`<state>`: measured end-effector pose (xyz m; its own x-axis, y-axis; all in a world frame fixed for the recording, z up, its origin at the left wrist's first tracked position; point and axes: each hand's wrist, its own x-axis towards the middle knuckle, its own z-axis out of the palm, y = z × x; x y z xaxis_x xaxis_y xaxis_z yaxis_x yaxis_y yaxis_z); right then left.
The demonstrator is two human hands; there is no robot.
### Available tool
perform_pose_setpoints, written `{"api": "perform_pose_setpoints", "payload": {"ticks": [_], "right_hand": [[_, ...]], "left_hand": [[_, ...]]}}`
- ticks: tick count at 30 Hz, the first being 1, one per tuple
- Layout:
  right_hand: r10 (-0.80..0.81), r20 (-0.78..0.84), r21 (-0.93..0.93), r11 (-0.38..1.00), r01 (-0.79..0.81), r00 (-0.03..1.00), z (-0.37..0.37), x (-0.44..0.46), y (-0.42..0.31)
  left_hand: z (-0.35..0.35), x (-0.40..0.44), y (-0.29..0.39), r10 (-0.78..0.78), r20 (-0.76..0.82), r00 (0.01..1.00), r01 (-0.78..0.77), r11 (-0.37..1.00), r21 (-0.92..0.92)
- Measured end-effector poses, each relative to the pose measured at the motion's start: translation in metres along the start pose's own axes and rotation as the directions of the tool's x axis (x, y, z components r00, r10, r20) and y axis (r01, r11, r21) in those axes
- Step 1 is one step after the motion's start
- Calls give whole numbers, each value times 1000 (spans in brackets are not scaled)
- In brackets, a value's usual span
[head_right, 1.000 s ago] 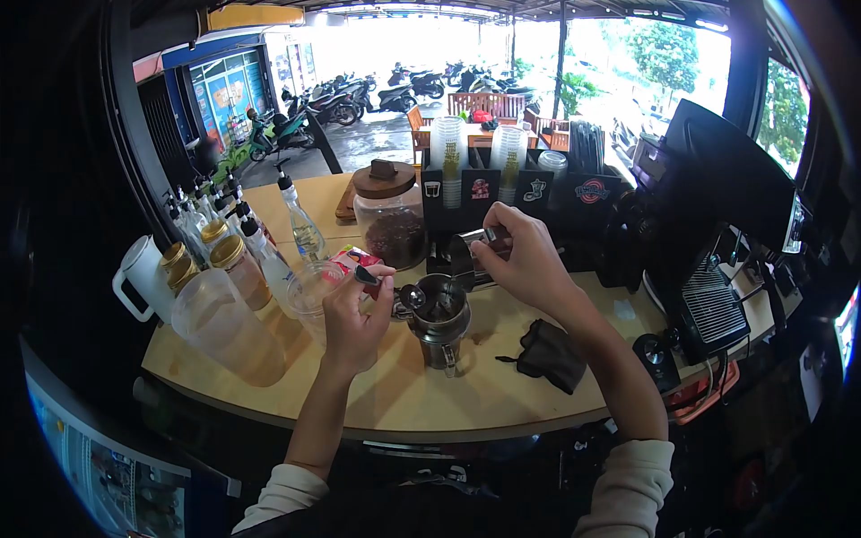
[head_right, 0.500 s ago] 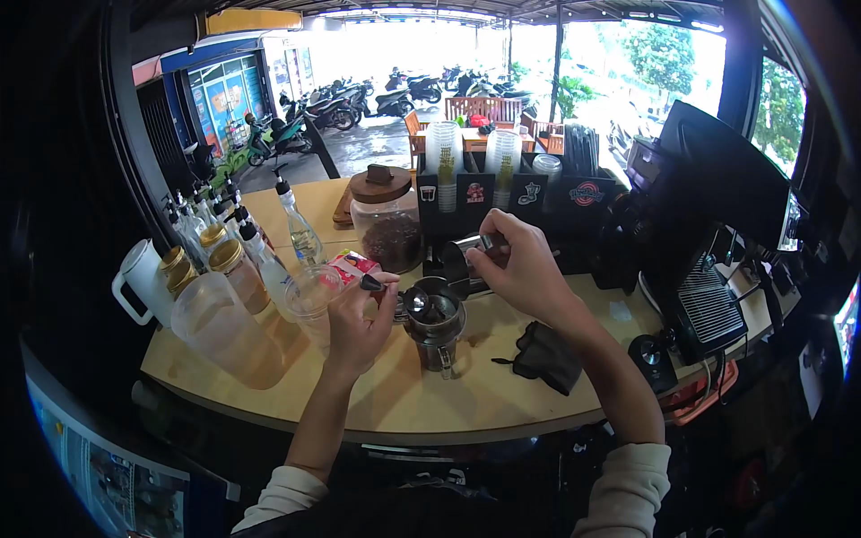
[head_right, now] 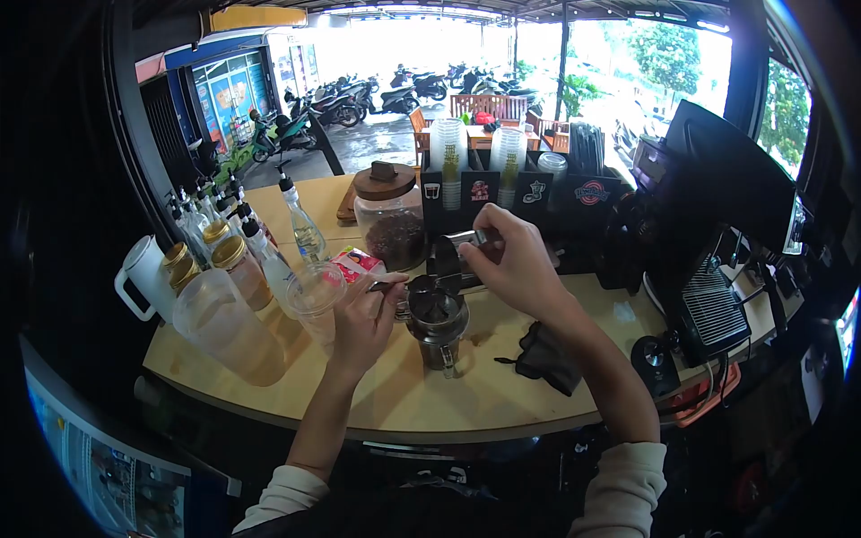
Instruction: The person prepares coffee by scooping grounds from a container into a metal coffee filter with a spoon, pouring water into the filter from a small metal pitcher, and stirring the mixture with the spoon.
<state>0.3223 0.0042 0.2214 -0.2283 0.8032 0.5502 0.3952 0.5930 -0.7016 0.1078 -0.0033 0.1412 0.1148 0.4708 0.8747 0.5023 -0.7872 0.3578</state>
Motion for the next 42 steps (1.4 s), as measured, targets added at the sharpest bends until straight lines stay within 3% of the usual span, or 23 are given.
{"api": "perform_pose_setpoints", "payload": {"ticks": [3,7,8,10,16,19,23,25,27,28,29,30,32,33,35,36,38,39,41,42], "right_hand": [[-64,-85,-60,996,59,994,-7,-1,33],[129,-211,316,947,-58,969,-14,-10,82],[127,-210,320,946,-55,969,-13,-15,99],[273,-294,443,888,-122,916,-5,-29,134],[504,-276,613,748,-254,818,24,-67,180],[521,-291,725,668,-171,802,40,-74,231],[582,-211,758,605,-245,785,51,-81,248],[552,-171,692,657,-300,816,47,-84,248],[489,-229,455,818,-352,842,43,-84,239],[492,-225,454,817,-356,841,39,-80,222],[200,-361,93,980,-178,911,35,-75,206],[-130,-372,-296,955,15,919,31,-69,181],[-124,-181,29,991,131,976,28,-59,107],[-114,-180,30,992,121,977,29,-58,75],[-281,27,101,955,278,959,32,-58,35],[-271,25,104,958,267,962,34,-55,36],[-460,41,-7,888,461,887,38,-54,40],[-455,40,-3,890,455,890,39,-57,41],[-427,9,-131,896,424,904,39,-63,44],[-426,9,-128,897,424,905,41,-64,44]], "left_hand": [[-1,-1,-3,-1,10,1000,1,1000,-5],[-2,-3,-3,5,-3,1000,-5,1000,-11],[-2,-4,-3,-12,0,1000,12,999,-34],[0,-7,-3,-28,1,1000,29,998,-55],[10,-7,-1,-29,5,1000,30,995,-98],[15,-7,-1,8,2,1000,-8,994,-109],[19,-6,1,10,18,1000,-8,995,-104],[20,-7,-1,16,34,999,-13,994,-105],[21,-7,0,10,53,999,-5,995,-97],[21,-7,0,6,74,997,0,996,-89],[21,-7,1,2,76,997,5,996,-89],[21,-6,2,49,103,993,-46,998,-33],[24,-3,5,90,138,986,-93,996,17],[26,-2,8,117,160,980,-126,991,48],[30,-4,10,138,192,972,-154,985,72],[31,-6,10,169,199,965,-194,975,112],[31,-8,6,226,216,950,-265,949,172],[30,-9,9,221,221,950,-261,950,171],[26,-7,15,-168,22,986,168,986,5],[26,-10,8,-288,68,955,289,957,-8]]}}
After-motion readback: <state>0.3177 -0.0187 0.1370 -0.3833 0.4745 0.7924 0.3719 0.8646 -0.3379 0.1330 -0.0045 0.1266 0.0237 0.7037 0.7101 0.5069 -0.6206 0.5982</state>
